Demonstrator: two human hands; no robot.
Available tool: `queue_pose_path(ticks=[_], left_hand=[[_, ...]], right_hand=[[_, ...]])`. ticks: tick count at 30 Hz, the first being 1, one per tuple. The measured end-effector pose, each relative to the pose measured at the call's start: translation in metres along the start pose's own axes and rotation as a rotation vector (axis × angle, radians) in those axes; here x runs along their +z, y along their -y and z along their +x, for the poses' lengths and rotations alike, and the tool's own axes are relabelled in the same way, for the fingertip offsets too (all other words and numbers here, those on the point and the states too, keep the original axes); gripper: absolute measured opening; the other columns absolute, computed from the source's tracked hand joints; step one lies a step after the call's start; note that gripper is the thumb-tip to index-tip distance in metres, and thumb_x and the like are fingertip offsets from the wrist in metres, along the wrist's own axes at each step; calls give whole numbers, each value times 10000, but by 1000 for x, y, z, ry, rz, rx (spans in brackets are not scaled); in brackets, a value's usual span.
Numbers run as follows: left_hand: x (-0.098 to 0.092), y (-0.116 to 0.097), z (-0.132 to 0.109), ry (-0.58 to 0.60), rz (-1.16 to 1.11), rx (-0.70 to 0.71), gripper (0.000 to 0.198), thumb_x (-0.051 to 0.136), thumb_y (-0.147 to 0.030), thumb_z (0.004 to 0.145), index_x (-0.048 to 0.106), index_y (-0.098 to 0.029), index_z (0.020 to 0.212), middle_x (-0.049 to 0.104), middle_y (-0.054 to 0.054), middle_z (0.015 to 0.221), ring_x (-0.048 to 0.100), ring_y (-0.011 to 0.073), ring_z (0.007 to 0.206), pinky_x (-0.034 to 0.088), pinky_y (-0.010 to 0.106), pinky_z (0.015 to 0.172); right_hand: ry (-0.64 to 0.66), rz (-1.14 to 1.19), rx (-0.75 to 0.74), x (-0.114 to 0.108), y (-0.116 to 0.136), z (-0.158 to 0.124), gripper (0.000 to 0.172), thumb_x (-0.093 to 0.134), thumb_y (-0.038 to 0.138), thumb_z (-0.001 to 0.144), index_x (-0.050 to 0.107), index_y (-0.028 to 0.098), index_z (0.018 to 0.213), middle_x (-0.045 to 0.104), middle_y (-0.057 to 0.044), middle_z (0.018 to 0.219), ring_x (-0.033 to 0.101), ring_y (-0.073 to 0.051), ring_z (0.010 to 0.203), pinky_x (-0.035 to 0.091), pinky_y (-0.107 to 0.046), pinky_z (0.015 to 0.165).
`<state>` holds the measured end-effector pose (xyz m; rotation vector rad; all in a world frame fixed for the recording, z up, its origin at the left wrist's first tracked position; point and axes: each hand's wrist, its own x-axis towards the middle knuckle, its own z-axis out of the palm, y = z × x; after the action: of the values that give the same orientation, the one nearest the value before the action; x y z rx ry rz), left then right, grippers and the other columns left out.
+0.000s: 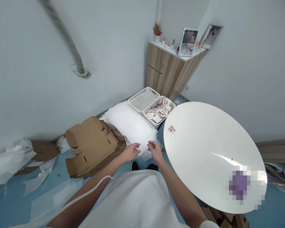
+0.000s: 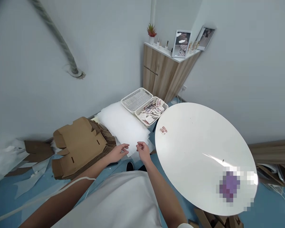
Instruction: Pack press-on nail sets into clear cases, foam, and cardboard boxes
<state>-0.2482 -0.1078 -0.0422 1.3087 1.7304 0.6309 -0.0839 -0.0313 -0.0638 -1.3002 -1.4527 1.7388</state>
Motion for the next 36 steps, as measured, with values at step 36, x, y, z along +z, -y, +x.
queue_pose_path(ticks=[36], left_hand=[[-136,14,238,-224,308,-3,539,407,-52,639,499,-172,1157,540,63,1178,469,247,1080,347,400,940]], right_hand=[[226,-678,-238,38,88,229,696,411,132,717,151,214,1357,535,-77,1176,556,-241,876,400,-408,810]])
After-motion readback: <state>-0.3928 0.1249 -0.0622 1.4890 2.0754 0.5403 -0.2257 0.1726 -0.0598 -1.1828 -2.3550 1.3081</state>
